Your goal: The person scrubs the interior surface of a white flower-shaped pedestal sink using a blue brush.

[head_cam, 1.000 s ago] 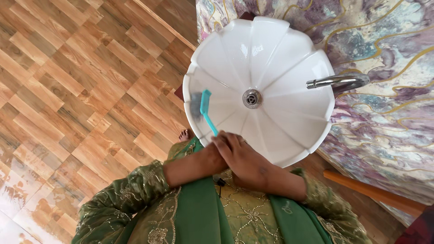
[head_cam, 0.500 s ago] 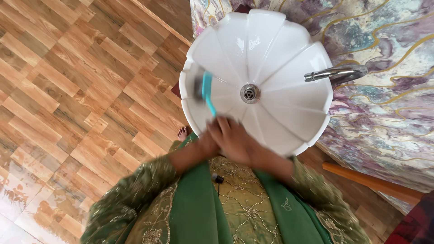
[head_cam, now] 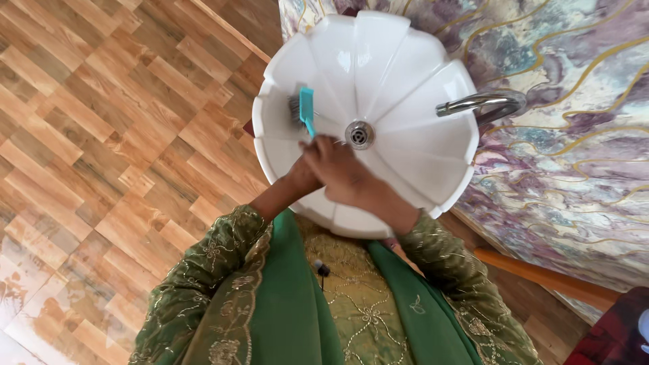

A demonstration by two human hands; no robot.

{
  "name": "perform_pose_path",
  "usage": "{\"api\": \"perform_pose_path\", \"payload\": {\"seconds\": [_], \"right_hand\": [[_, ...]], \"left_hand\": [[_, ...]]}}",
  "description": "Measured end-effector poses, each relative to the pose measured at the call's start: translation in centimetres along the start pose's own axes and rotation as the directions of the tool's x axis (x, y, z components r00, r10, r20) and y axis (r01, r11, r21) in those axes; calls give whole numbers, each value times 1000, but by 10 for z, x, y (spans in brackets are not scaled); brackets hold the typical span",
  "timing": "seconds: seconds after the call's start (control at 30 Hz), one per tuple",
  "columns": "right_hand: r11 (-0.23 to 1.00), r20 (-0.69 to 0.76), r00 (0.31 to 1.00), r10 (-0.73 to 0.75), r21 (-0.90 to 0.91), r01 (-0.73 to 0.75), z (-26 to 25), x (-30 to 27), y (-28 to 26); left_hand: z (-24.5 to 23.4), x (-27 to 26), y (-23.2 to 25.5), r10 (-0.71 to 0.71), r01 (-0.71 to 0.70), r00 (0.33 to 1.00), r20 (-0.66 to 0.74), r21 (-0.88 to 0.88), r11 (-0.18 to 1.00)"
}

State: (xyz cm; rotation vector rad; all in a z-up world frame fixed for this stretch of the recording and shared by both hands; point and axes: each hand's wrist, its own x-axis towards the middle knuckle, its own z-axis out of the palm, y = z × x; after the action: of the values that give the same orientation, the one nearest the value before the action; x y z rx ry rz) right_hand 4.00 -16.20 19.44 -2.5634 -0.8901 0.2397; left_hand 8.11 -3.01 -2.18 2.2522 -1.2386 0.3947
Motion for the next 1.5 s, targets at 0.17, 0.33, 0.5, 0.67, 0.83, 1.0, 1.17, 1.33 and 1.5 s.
{"api": "perform_pose_path", "payload": {"seconds": [0.17, 0.33, 0.5, 0.67, 0.83, 1.0, 1.17, 1.33, 1.5], "right_hand": [[985, -459, 889, -1, 151, 79, -9, -35, 10], [897, -627, 777, 57, 374, 237, 10, -34, -11], [887, -624, 776, -94, 301, 350, 9, -88, -12], [889, -603, 791, -102, 302, 344, 55, -84, -1], [959, -499, 864, -61, 211, 190, 33, -38, 45], [928, -392, 912, 121, 371, 37, 13, -91, -31], [998, -620, 782, -65, -29, 60, 55, -37, -6], [980, -518, 834, 190, 146, -133, 44, -41, 17], [940, -499, 818, 286, 311, -139, 38, -60, -63]], "left_hand": [[-15, 46, -18, -305, 304, 951, 40, -285, 909], [18, 39, 4, -343, 349, 937, 61, -190, 918], [20, -40, 114, -346, 294, 938, 0, -525, 798], [30, -58, 107, -224, 162, 974, -20, -632, 758], [69, -37, 51, -202, 329, 943, 264, -660, 675], [-5, -51, 105, -53, 42, 999, 9, -740, 671], [30, -60, 42, -14, -60, 996, -93, -747, 662], [76, -37, 13, 35, 72, 989, 144, -671, 738], [-18, -53, 48, 278, -72, 945, 174, -718, 693]]}}
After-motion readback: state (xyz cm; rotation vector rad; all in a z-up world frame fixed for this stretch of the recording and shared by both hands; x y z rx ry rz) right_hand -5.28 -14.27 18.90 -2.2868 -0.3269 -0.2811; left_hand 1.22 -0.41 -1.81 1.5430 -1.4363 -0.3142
